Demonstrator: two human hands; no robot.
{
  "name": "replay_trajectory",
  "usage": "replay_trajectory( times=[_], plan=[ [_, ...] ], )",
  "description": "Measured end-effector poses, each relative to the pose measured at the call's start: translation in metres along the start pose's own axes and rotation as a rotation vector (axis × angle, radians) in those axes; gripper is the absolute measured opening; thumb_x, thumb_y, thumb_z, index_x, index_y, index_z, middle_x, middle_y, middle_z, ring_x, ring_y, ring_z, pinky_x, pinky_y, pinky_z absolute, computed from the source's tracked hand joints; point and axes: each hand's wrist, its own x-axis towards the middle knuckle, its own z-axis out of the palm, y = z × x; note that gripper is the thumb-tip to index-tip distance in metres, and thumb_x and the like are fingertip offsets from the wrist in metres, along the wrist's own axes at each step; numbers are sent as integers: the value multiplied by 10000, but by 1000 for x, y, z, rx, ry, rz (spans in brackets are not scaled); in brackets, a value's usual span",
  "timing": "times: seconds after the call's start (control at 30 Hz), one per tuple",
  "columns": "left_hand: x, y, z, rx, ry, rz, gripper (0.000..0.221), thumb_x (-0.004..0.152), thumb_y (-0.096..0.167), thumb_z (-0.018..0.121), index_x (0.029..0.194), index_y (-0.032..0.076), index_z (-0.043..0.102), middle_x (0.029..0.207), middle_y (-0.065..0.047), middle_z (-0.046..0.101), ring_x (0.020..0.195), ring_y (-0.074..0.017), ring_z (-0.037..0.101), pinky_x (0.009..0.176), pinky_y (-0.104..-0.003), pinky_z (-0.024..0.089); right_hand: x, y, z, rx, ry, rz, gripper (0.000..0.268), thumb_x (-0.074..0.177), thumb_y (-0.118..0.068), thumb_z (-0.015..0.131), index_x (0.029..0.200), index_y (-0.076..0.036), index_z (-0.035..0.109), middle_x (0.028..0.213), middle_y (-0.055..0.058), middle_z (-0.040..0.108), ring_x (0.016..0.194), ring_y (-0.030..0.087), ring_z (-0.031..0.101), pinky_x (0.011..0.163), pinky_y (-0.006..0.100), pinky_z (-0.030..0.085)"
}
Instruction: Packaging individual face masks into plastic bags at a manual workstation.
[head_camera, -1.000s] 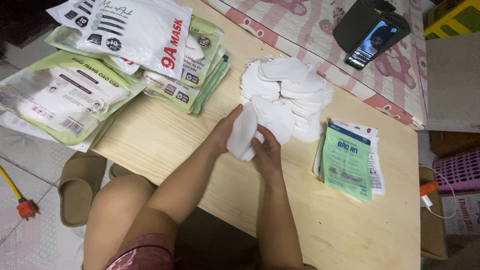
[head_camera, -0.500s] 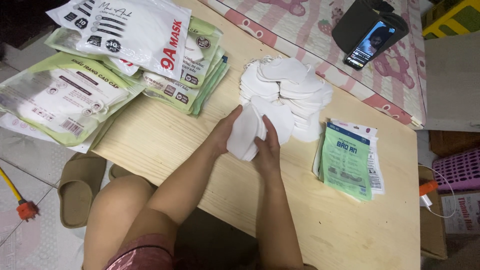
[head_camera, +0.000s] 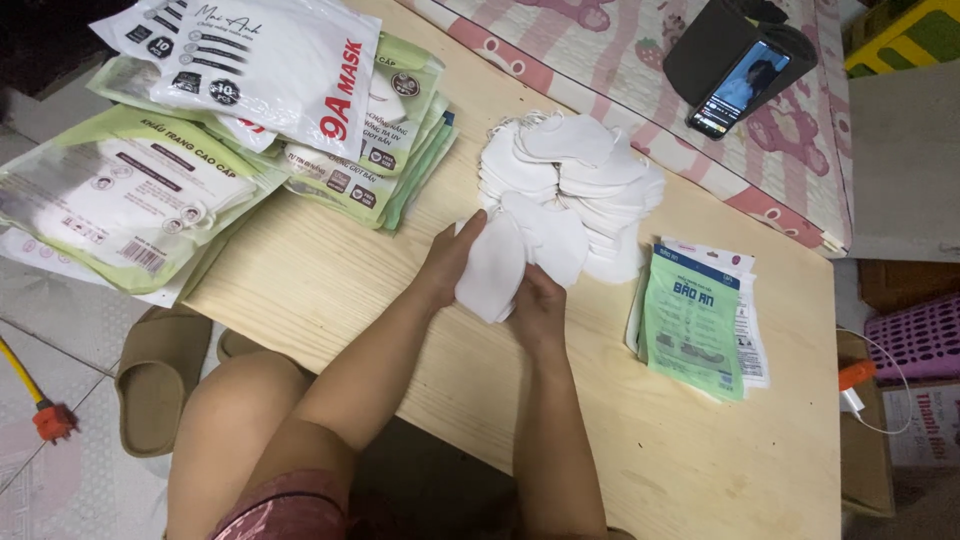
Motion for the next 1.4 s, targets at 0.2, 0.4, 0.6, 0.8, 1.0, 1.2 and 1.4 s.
replay_trajectory(
  times=[0.2, 0.4, 0.6, 0.8, 1.0, 1.2, 1.4],
  plan=[
    [8, -5, -5, 110, 47, 90, 606, 935, 588, 705, 1214, 53, 647, 1010, -144, 699, 918, -234, 699, 810, -381, 608, 12, 18, -4, 322, -60, 19, 410, 1006, -359, 559, 1242, -70, 731, 1108, 175, 739, 1031, 270, 697, 907, 443, 570],
    [-4, 3, 0, 207, 92, 149, 521, 938, 552, 725, 1147, 76, 685, 981, -129, 707, 903, -220, 715, 795, -377, 617, 0, -8, 6, 137, -26, -27, 781, 879, 85, 708, 1574, -98, 403, 1320, 214, 638, 1189, 296, 617, 1017, 421, 554],
    [15, -6, -6, 87, -72, 285, 886, 885, 564, 796, 1468, 18, 412, 1313, -248, 535, 1168, -356, 609, 963, -446, 571, 14, 15, -8, 375, 197, -137, 655, 831, 78, 735, 1432, -64, 517, 1228, 148, 685, 1088, 261, 681, 938, 430, 615],
    [-15, 1, -7, 138, -433, -23, 497, 943, 488, 665, 1076, 10, 650, 871, -147, 741, 792, -258, 765, 686, -379, 627, -4, -44, 2, 743, 235, -61, 445, 837, 52, 729, 1227, -89, 569, 1145, 114, 728, 1023, 284, 740, 915, 442, 649],
    [12, -26, -3, 8, -413, 158, 704, 777, 228, 932, 1341, -14, 587, 1131, -179, 731, 945, -285, 740, 770, -453, 639, 8, -7, -7, 631, 117, 58, 524, 741, 115, 744, 1203, -79, 590, 1104, 123, 729, 1021, 268, 732, 906, 407, 633],
    [22, -34, -15, -107, -428, 145, 850, 742, 55, 920, 1480, 14, 500, 1369, -173, 626, 1176, -314, 639, 967, -481, 576, 1, 7, -12, 321, 48, 102, 610, 712, 77, 844, 1271, -53, 637, 1143, 134, 732, 1068, 247, 702, 941, 448, 588],
    [12, -11, -13, 131, -509, 271, 809, 756, 166, 923, 1450, 10, 538, 1415, -221, 582, 1285, -366, 544, 1063, -504, 496, 8, 37, -29, 92, 61, 107, 562, 683, 22, 910, 1181, -42, 657, 1009, 111, 720, 915, 225, 682, 852, 425, 558]
  ],
)
